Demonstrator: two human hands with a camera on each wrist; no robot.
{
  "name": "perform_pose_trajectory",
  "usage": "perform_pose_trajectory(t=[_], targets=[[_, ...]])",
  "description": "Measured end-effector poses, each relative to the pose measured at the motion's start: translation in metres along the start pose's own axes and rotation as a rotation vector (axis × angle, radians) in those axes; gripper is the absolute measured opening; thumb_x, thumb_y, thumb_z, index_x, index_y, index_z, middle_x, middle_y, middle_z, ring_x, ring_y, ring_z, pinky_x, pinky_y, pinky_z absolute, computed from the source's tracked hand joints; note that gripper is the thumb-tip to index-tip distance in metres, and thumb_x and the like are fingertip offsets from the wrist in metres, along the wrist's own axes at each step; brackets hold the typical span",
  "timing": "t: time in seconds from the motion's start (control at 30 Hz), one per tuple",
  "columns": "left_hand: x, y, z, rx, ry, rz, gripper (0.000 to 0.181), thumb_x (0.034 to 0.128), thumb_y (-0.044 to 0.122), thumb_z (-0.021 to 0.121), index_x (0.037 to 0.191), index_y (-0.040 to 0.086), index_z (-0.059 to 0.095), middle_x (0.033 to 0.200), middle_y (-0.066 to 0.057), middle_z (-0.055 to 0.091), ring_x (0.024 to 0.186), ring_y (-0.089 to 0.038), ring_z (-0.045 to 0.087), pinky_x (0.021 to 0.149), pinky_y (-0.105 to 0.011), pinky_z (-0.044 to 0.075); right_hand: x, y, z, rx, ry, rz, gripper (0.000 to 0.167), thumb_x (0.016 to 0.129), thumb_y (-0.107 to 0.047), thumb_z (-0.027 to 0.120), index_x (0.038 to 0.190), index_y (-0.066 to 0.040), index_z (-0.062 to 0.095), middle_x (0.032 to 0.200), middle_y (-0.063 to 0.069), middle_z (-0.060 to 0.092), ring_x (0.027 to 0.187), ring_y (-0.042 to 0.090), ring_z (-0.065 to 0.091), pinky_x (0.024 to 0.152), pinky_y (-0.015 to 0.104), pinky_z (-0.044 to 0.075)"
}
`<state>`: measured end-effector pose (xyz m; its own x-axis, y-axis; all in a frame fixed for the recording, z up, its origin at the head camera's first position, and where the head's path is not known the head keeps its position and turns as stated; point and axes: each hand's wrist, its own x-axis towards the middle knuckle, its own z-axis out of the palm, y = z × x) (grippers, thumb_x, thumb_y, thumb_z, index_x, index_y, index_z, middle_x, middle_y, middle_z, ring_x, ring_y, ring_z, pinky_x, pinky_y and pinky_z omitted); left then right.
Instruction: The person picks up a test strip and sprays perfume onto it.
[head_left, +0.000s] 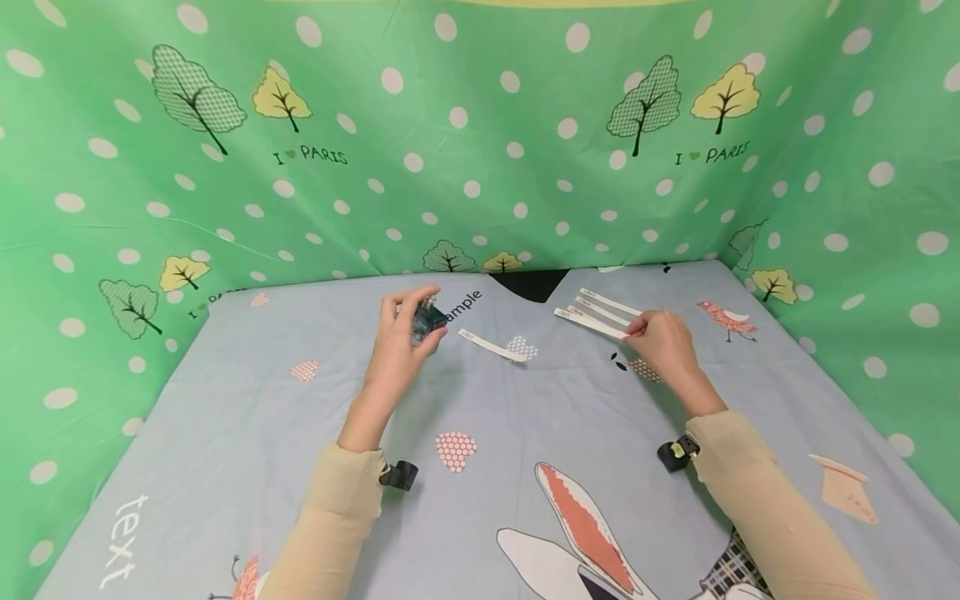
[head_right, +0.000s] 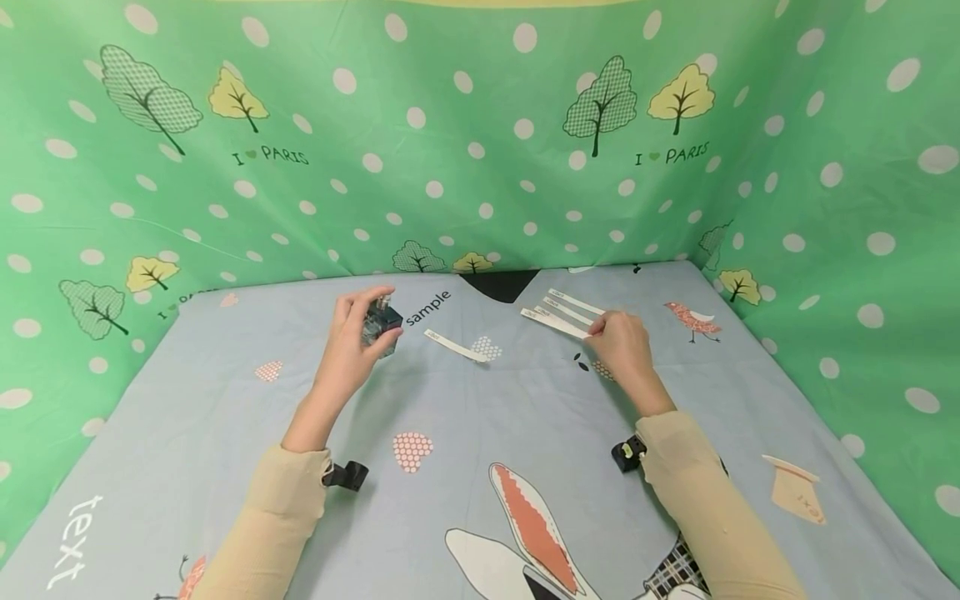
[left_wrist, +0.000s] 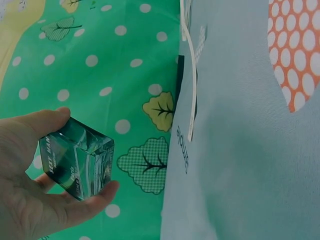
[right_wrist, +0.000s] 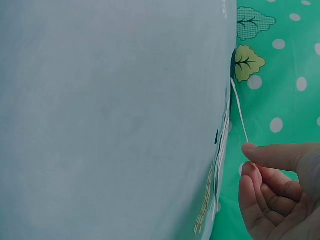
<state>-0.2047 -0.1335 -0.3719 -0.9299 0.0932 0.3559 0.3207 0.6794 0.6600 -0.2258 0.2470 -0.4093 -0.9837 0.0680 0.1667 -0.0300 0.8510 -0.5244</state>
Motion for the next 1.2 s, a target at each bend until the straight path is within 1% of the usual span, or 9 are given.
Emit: perform_pose_trajectory(t=[0.1, 0.17, 0.27, 0.43, 0.63, 0.77, 0.97, 1.1, 1.2], targets=[[0.000, 0.000, 0.000, 0.003, 0.001, 0.003, 0.058, 0.0931, 0.018, 0.071, 0.144, 0.031, 0.045, 0.138, -0.017, 0.037, 0.119, -0.040, 0.057, 0.101, -0.053, 0.053, 0.001, 0.002, 0.000, -0.006, -0.027, 0.014, 0.014, 0.082, -0.009, 0.078, 0.089, 0.003, 0.074, 0.081, 0.018, 0.073, 0.069, 0.028, 0.065, 0.061, 0.036, 0.050], [0.000, -0.001, 0.000, 0.002, 0.001, 0.001, 0.058, 0.0931, 0.018, 0.071, 0.144, 0.032, 0.045, 0.138, -0.017, 0.037, 0.119, -0.040, 0.057, 0.101, -0.053, 0.053, 0.001, 0.003, 0.001, -0.014, -0.050, 0.028, 0.014, 0.082, -0.010, 0.079, 0.088, 0.002, 0.074, 0.082, 0.018, 0.074, 0.070, 0.029, 0.066, 0.063, 0.038, 0.051], [-0.001, -0.001, 0.000, 0.002, 0.002, 0.000, 0.058, 0.0930, 0.019, 0.071, 0.144, 0.032, 0.045, 0.139, -0.017, 0.037, 0.118, -0.040, 0.057, 0.100, -0.053, 0.054, 0.001, 0.003, 0.001, -0.031, -0.090, 0.054, 0.015, 0.082, -0.013, 0.079, 0.088, 0.000, 0.075, 0.085, 0.018, 0.074, 0.073, 0.030, 0.067, 0.065, 0.042, 0.053], [0.000, 0.000, -0.001, 0.004, 0.001, 0.000, 0.058, 0.0930, 0.019, 0.071, 0.144, 0.031, 0.046, 0.138, -0.017, 0.037, 0.118, -0.040, 0.058, 0.099, -0.053, 0.054, 0.002, 0.003, 0.000, -0.056, -0.148, 0.081, 0.015, 0.083, -0.016, 0.080, 0.088, -0.002, 0.075, 0.090, 0.017, 0.074, 0.078, 0.032, 0.066, 0.067, 0.043, 0.053], [0.000, 0.000, -0.002, 0.002, -0.003, -0.005, 0.058, 0.0929, 0.018, 0.071, 0.143, 0.031, 0.046, 0.138, -0.017, 0.037, 0.118, -0.040, 0.058, 0.101, -0.052, 0.053, 0.003, 0.005, -0.003, -0.077, -0.191, 0.053, 0.015, 0.081, -0.017, 0.080, 0.084, -0.003, 0.075, 0.086, 0.015, 0.074, 0.079, 0.031, 0.065, 0.067, 0.042, 0.052], [0.000, 0.000, -0.003, 0.000, -0.007, -0.008, 0.058, 0.0931, 0.018, 0.071, 0.143, 0.031, 0.046, 0.138, -0.017, 0.037, 0.118, -0.041, 0.057, 0.102, -0.053, 0.053, 0.004, 0.005, -0.007, -0.082, -0.217, 0.047, 0.018, 0.083, -0.020, 0.077, 0.086, -0.003, 0.075, 0.089, 0.015, 0.074, 0.082, 0.033, 0.065, 0.070, 0.044, 0.053], [-0.001, 0.001, -0.003, -0.002, -0.006, -0.010, 0.058, 0.0934, 0.018, 0.071, 0.143, 0.031, 0.045, 0.138, -0.017, 0.037, 0.119, -0.041, 0.057, 0.101, -0.054, 0.053, 0.004, 0.000, -0.014, -0.049, -0.223, 0.082, 0.019, 0.089, -0.020, 0.072, 0.091, -0.001, 0.074, 0.093, 0.017, 0.073, 0.083, 0.032, 0.065, 0.071, 0.043, 0.054], [-0.001, 0.002, -0.004, -0.002, -0.005, -0.010, 0.057, 0.0938, 0.019, 0.070, 0.144, 0.031, 0.045, 0.138, -0.017, 0.037, 0.119, -0.041, 0.057, 0.100, -0.054, 0.053, 0.005, -0.007, -0.017, -0.039, -0.199, 0.072, 0.019, 0.090, -0.019, 0.071, 0.093, 0.000, 0.074, 0.095, 0.019, 0.073, 0.087, 0.034, 0.065, 0.074, 0.044, 0.054], [-0.001, 0.003, -0.004, -0.003, -0.004, -0.006, 0.057, 0.0941, 0.020, 0.070, 0.144, 0.031, 0.045, 0.138, -0.017, 0.037, 0.120, -0.041, 0.056, 0.100, -0.054, 0.053, 0.006, -0.012, -0.019, -0.039, -0.184, 0.062, 0.020, 0.090, -0.020, 0.072, 0.093, 0.000, 0.074, 0.095, 0.019, 0.073, 0.086, 0.034, 0.065, 0.074, 0.044, 0.054]])
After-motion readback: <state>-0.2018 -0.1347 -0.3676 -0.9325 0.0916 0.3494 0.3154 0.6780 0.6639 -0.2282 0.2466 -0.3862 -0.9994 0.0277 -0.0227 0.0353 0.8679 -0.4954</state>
